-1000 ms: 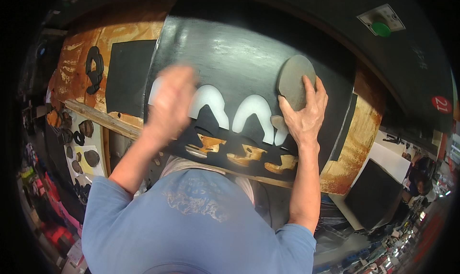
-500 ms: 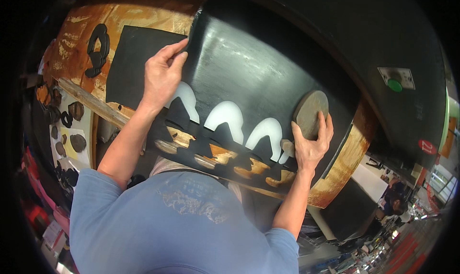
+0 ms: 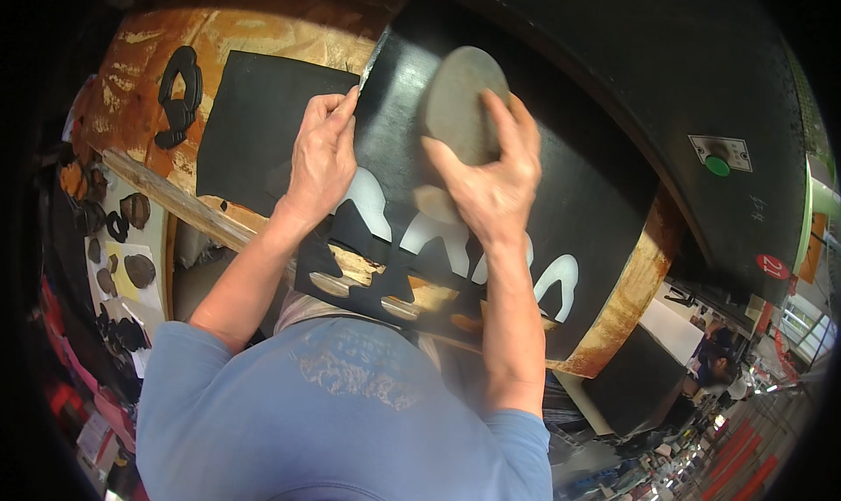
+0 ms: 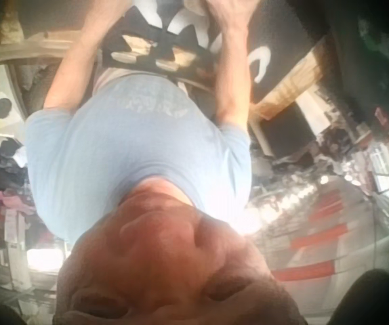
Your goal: The person assembles sandals by hand, placing black straps onto black soles, pressing them into place, and stacking the finished units. The person also uses a stone to rub the surface of a black sheet on the table.
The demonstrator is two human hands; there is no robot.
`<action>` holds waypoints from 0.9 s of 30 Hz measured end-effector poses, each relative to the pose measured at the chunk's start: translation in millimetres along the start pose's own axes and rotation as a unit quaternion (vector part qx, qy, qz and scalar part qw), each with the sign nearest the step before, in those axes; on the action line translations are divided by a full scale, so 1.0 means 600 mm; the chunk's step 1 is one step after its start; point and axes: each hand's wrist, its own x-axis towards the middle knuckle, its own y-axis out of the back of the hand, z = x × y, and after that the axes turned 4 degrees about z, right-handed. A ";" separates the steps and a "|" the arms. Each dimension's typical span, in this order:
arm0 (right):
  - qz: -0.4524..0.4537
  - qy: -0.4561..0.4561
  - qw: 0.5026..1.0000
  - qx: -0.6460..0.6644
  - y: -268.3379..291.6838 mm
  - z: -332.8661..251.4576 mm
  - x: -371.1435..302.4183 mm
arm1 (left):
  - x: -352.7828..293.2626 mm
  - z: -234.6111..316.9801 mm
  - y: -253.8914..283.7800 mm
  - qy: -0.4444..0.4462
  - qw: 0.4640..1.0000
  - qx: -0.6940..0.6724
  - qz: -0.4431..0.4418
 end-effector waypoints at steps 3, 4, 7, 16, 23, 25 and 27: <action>0.005 0.027 1.000 -0.010 -0.058 -0.014 0.017 | -0.010 -0.002 -0.012 -0.024 0.998 0.025 0.047; 0.006 0.015 1.000 -0.013 -0.076 -0.017 0.020 | -0.013 -0.002 -0.016 -0.028 0.998 0.023 0.059; -0.007 0.003 0.996 -0.084 -0.122 -0.022 0.024 | -0.014 -0.007 -0.020 -0.030 0.997 0.013 0.072; 0.097 -0.068 0.949 -0.292 0.173 0.197 -0.022 | -0.014 -0.014 -0.020 -0.046 0.997 0.024 0.052; 0.064 -0.354 0.862 -0.357 0.378 0.344 -0.143 | -0.010 -0.015 -0.020 -0.068 0.995 0.052 0.044; 0.095 -0.309 0.853 -0.410 0.391 0.345 -0.156 | -0.009 -0.015 -0.020 -0.066 0.995 0.056 0.046; 0.157 -0.255 0.905 -0.303 0.404 0.335 -0.172 | -0.008 -0.013 -0.019 -0.055 0.996 0.054 0.048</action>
